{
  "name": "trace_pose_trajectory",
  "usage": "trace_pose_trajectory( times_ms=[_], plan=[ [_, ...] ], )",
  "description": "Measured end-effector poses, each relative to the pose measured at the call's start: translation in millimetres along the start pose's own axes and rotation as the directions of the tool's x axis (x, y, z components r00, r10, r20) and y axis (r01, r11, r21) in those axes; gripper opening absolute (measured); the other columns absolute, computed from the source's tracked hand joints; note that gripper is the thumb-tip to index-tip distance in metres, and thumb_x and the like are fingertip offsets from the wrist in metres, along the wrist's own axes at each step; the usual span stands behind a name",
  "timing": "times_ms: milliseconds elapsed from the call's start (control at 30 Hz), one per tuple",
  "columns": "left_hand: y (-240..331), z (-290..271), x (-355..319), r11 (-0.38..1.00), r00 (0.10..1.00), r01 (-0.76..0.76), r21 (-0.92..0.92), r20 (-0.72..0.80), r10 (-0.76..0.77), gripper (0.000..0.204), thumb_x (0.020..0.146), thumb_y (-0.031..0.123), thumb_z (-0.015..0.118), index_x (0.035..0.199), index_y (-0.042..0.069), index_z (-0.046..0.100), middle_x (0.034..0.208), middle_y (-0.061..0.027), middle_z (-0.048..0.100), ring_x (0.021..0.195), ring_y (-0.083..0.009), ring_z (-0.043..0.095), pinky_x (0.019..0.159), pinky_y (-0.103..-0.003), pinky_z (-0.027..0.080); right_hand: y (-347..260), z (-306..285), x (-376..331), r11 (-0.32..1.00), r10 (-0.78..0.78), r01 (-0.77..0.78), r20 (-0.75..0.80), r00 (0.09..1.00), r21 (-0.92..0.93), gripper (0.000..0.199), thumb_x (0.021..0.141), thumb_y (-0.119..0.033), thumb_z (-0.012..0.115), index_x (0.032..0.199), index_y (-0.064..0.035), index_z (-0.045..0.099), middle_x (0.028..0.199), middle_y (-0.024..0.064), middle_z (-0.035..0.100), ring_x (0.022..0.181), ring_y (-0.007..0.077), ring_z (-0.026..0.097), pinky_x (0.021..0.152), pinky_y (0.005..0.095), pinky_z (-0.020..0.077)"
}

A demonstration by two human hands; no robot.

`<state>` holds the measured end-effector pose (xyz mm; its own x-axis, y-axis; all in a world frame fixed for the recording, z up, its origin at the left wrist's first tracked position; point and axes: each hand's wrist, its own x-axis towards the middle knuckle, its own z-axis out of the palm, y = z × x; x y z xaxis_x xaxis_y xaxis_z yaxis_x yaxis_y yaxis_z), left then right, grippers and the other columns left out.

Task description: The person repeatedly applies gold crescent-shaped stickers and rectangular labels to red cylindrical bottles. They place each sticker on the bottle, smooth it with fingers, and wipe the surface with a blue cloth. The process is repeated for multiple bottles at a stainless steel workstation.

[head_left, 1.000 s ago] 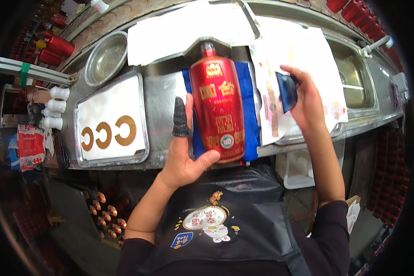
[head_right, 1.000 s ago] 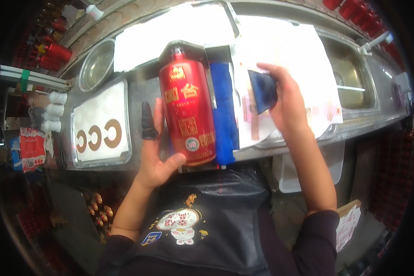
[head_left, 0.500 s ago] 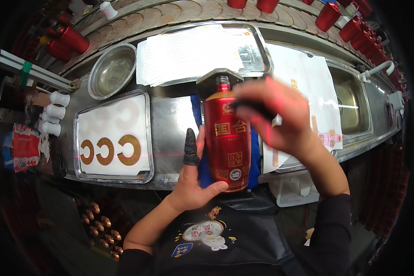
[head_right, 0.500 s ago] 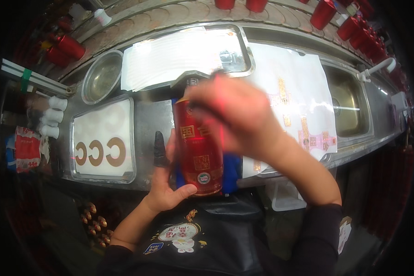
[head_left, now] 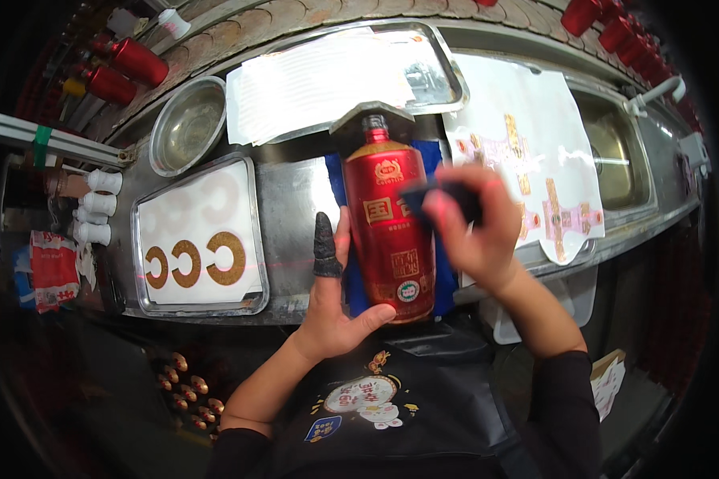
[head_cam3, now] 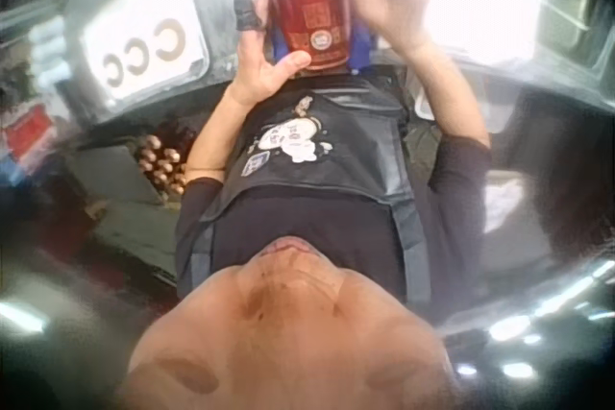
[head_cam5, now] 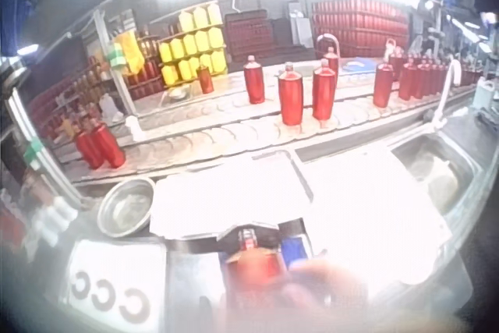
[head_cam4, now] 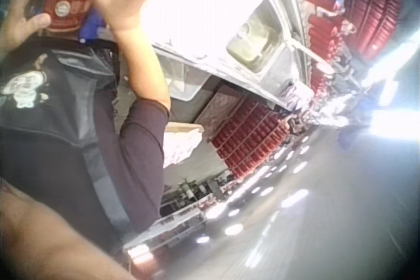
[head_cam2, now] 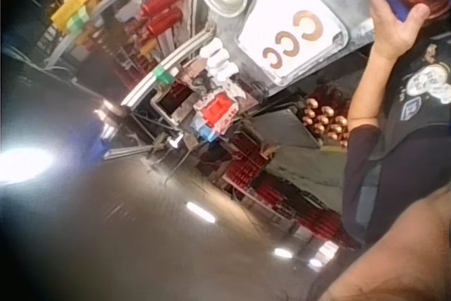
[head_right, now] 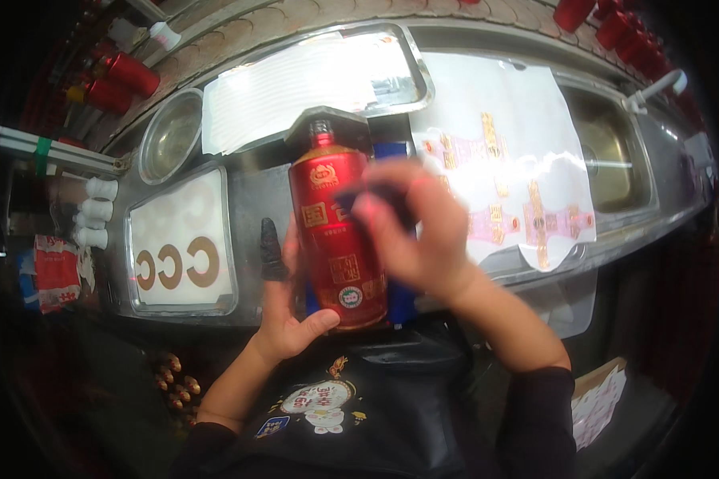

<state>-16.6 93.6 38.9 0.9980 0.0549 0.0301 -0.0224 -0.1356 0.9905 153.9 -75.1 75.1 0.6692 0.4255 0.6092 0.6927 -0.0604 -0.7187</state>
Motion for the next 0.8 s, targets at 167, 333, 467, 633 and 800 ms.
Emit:
trace_pose_trajectory(
  times_ms=[167,333,467,633,800],
  plan=[
    [-2.6,0.0,-1.0,0.998,0.998,-0.057,-0.003,-0.006,0.057,0.110,0.088,0.030,0.080,0.163,0.001,0.004,0.170,-0.0240,0.006,0.156,-0.0355,0.016,0.125,-0.045,0.017,4.8,-4.7,3.3,0.970,-0.059,0.034,0.096,0.994,0.242,0.028,0.082,0.000,0.079,0.106,-0.0003,0.066,0.090,0.0129,0.069,0.083,0.0223,0.070,0.075,0.0306,0.0562],
    [-7.8,0.0,-2.6,0.994,0.994,-0.108,-0.011,-0.006,0.108,0.106,0.089,0.028,0.079,0.164,0.007,0.006,0.170,-0.0230,0.006,0.156,-0.0345,0.016,0.125,-0.045,0.017,18.3,-5.3,13.2,0.987,-0.036,0.018,0.112,0.993,0.162,0.024,0.088,0.002,0.072,0.110,-0.0016,0.065,0.097,0.0095,0.071,0.087,0.0181,0.071,0.076,0.0290,0.0566],
    [-5.8,-2.1,-6.7,0.998,0.999,-0.051,0.023,0.003,0.051,0.103,0.091,0.024,0.077,0.164,0.006,0.007,0.171,-0.0218,0.004,0.157,-0.0338,0.015,0.125,-0.045,0.017,41.8,0.6,21.1,0.973,-0.217,0.224,0.113,0.970,-0.057,0.025,0.081,0.001,0.075,0.105,-0.0022,0.068,0.099,0.0130,0.069,0.085,0.0299,0.069,0.076,0.0358,0.0561],
    [-1.4,-7.5,-11.5,0.998,0.996,0.044,-0.035,-0.071,-0.047,0.095,0.092,0.013,0.068,0.163,0.002,0.005,0.171,-0.0207,0.010,0.158,-0.0315,0.011,0.126,-0.044,0.012,-3.0,-5.9,-20.1,0.822,-0.563,0.567,0.226,0.795,0.049,0.017,0.077,-0.005,0.076,0.091,-0.0083,0.068,0.077,0.0031,0.055,0.071,0.0207,0.060,0.063,0.0334,0.0523],
    [11.4,-12.2,-16.3,0.997,0.997,0.034,-0.062,-0.071,-0.039,0.106,0.084,0.016,0.070,0.162,-0.003,0.001,0.171,-0.0213,0.005,0.159,-0.0320,0.006,0.126,-0.045,0.010,-39.6,-21.1,-38.2,0.883,-0.448,0.360,0.313,0.837,0.300,0.013,0.075,-0.004,0.073,0.085,-0.0065,0.065,0.071,0.0040,0.054,0.069,0.0217,0.060,0.060,0.0360,0.0519]
  ],
)
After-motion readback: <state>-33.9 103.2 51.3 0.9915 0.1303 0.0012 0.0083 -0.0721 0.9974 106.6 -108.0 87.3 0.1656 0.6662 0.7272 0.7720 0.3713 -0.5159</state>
